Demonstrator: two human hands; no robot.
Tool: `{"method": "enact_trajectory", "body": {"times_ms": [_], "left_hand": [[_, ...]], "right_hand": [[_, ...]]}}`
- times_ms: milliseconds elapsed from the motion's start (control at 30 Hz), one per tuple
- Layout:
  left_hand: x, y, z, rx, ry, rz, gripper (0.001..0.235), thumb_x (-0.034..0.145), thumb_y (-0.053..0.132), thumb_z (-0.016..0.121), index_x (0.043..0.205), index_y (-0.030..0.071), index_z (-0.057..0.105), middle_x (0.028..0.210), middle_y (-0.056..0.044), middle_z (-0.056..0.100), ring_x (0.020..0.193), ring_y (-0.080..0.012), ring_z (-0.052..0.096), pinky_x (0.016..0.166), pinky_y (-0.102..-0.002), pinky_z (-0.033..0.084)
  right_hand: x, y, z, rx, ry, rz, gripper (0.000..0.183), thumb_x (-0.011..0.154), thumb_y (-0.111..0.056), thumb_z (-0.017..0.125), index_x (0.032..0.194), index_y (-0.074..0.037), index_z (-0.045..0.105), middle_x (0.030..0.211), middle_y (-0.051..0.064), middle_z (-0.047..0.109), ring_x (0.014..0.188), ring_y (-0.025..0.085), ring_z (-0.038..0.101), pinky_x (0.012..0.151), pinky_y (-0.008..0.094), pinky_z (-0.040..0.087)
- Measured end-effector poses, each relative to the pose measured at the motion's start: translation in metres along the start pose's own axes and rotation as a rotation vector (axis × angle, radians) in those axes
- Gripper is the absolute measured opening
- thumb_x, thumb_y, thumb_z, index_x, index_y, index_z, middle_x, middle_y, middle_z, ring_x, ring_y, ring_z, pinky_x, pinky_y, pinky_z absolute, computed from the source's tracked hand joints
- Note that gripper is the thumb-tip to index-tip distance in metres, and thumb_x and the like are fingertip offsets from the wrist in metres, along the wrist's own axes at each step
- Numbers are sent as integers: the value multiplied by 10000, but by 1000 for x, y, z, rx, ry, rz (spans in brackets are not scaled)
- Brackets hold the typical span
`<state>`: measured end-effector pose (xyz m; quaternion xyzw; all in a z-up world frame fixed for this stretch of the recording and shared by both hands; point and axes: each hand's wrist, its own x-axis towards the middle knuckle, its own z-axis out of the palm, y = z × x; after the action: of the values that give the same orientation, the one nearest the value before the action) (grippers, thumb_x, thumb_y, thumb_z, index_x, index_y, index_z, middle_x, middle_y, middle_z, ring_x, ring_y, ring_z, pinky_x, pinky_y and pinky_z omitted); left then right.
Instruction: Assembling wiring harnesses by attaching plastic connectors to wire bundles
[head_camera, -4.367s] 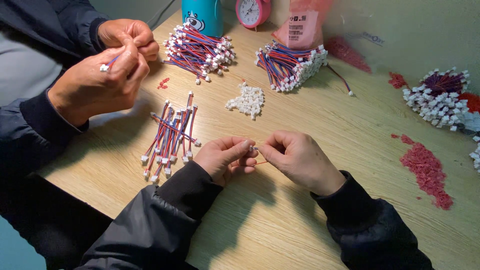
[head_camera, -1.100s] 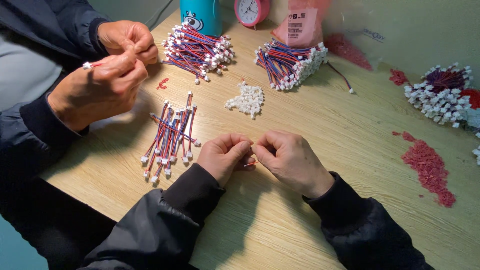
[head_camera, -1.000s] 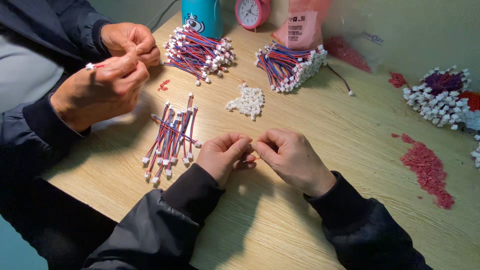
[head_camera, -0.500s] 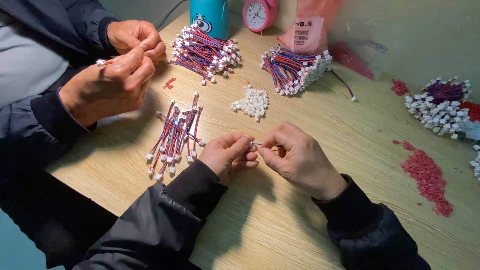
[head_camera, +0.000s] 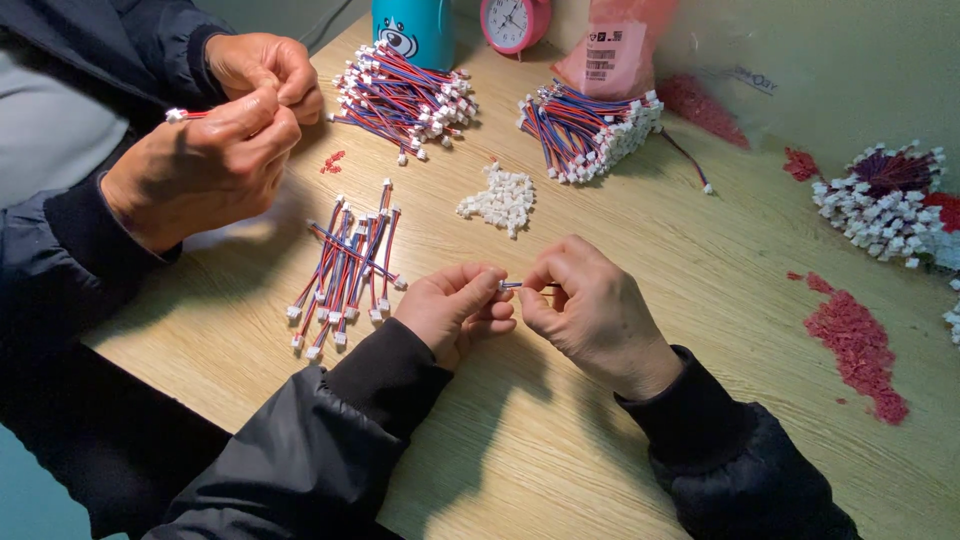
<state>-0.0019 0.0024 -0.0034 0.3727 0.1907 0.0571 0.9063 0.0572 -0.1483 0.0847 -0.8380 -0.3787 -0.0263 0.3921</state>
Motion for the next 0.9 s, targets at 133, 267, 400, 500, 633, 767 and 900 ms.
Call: {"method": "enact_trajectory", "body": {"times_ms": [133,267,400,500,633,767,900], "left_hand": [[1,0,0,3,5,-10,251,879,120,701,1051,-49,629,861,-233,707,684,-254,730,618,-346,645],[0,1,1,12,7,-6,260,870,128,712,1046,-47,632,862,-236,707,686,-257,730,623,-354,646],[1,0,0,14,7,-8,268,867,131,719,1047,-46,631,865,-240,707,685,-257,730,621,-350,647],[-1,2,2,11,4,-11,268,864,136,723,1039,-45,632,853,-234,707,684,-258,730,618,-355,646],[-2,3,2,6,18,-17,255,874,139,713,1035,-41,630,852,-227,709,684,-250,730,610,-343,646],[0,1,2,8,25,-16,255,864,146,727,1020,-31,629,846,-217,714,683,-241,731,618,-347,645],[-2,3,4,7,28,-14,263,865,151,726,1023,-35,627,835,-210,712,684,-243,730,619,-349,644]], "right_hand": [[-2,-3,-1,0,-3,12,91,754,-154,730,702,-165,656,832,-4,642,569,158,617,519,264,508],[-2,-2,1,-42,44,-40,103,766,-155,722,701,-157,642,839,5,634,562,175,623,501,282,507],[-1,1,3,-65,64,-121,93,770,-123,709,714,-137,635,842,40,630,563,216,635,489,311,507],[-2,2,3,-60,68,-110,99,764,-133,711,710,-156,631,838,9,624,550,198,630,489,302,507],[-2,-1,5,-90,81,-124,117,769,-146,716,698,-162,623,826,-2,619,543,186,626,476,292,500],[-2,0,4,-69,66,-132,103,767,-137,707,710,-152,623,832,9,619,542,199,624,472,303,501],[-2,2,6,5,49,-88,75,764,-121,697,724,-148,640,845,16,628,543,193,625,489,287,505]]}}
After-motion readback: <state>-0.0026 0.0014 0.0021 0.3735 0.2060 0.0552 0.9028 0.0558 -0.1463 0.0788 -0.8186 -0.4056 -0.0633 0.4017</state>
